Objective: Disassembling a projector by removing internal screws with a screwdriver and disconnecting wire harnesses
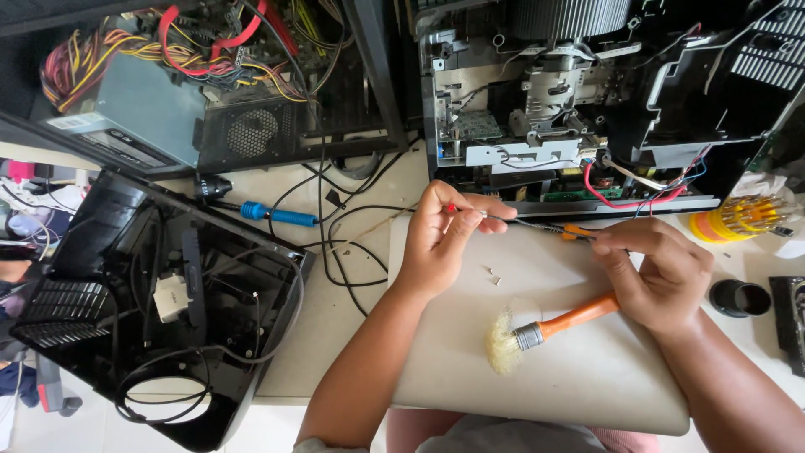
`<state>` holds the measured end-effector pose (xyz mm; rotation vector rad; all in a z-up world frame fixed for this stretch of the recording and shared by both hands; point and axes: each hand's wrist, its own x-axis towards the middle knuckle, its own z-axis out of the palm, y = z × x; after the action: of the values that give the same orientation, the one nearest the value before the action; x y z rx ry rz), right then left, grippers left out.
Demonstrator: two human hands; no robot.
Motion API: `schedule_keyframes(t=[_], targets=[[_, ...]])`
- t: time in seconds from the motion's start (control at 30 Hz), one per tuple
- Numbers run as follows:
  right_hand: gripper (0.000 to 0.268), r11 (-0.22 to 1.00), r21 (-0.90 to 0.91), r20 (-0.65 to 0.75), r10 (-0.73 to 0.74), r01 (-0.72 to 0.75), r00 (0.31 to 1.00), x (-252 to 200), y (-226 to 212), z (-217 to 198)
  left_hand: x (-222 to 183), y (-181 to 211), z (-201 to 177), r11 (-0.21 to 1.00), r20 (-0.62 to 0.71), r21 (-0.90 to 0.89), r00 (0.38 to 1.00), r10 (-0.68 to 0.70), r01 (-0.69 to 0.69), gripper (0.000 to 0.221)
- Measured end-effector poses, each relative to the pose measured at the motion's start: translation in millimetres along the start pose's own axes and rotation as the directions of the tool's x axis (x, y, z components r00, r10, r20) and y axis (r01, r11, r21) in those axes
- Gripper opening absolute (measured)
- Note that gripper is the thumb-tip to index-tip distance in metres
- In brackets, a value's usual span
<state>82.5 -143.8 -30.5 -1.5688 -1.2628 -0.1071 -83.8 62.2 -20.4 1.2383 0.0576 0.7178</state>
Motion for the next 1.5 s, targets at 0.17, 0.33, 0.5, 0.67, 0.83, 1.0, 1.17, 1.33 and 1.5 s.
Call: schedule_keyframes(t=[0.17,0.33,0.5,0.67,0.83,1.0,1.17,1.33,1.5], targets=[[0.008,0.999,-0.032,-0.044,-0.004,0.003,0.999,7,-9,2,2,4,3,0.994,0.106,0.078,0.991,-0.08,0.072,0.013],[0.011,0.997,-0.082,-0.007,-0.002,0.001,1.0,3,-8,0,2,20,18,0.844,0.387,0.522,0.848,-0.362,0.121,0.01],[0.015,0.998,-0.054,-0.099,0.025,-0.03,0.995,2,5,-4,1,13,8,0.958,0.082,0.248,0.988,0.127,-0.144,0.015],[0.017,0.985,-0.005,0.197,-0.166,0.17,0.966,3,-2,0,5,12,10,0.93,-0.204,0.348,0.959,0.195,-0.115,0.018],[0.021,0.904,0.242,0.354,-0.42,0.352,0.836,17,-22,6,9,8,1,0.587,-0.037,0.781,0.922,0.387,-0.215,0.01],[0.024,0.992,-0.117,0.187,-0.032,0.055,0.982,-10,3,-6,6,6,0,0.917,-0.212,0.397,0.967,0.143,-0.049,0.017],[0.012,0.998,-0.059,0.056,0.03,-0.027,0.998,7,-5,-1,3,7,5,0.99,-0.054,0.144,0.998,0.01,-0.002,0.023],[0.01,0.995,-0.088,0.027,0.037,-0.035,0.999,7,-6,-1,2,14,5,0.985,0.07,0.17,0.998,-0.005,-0.007,0.019],[0.019,0.996,-0.072,0.108,-0.036,0.044,0.994,2,-10,1,3,18,12,0.914,0.47,0.293,0.79,-0.394,0.281,0.014]])
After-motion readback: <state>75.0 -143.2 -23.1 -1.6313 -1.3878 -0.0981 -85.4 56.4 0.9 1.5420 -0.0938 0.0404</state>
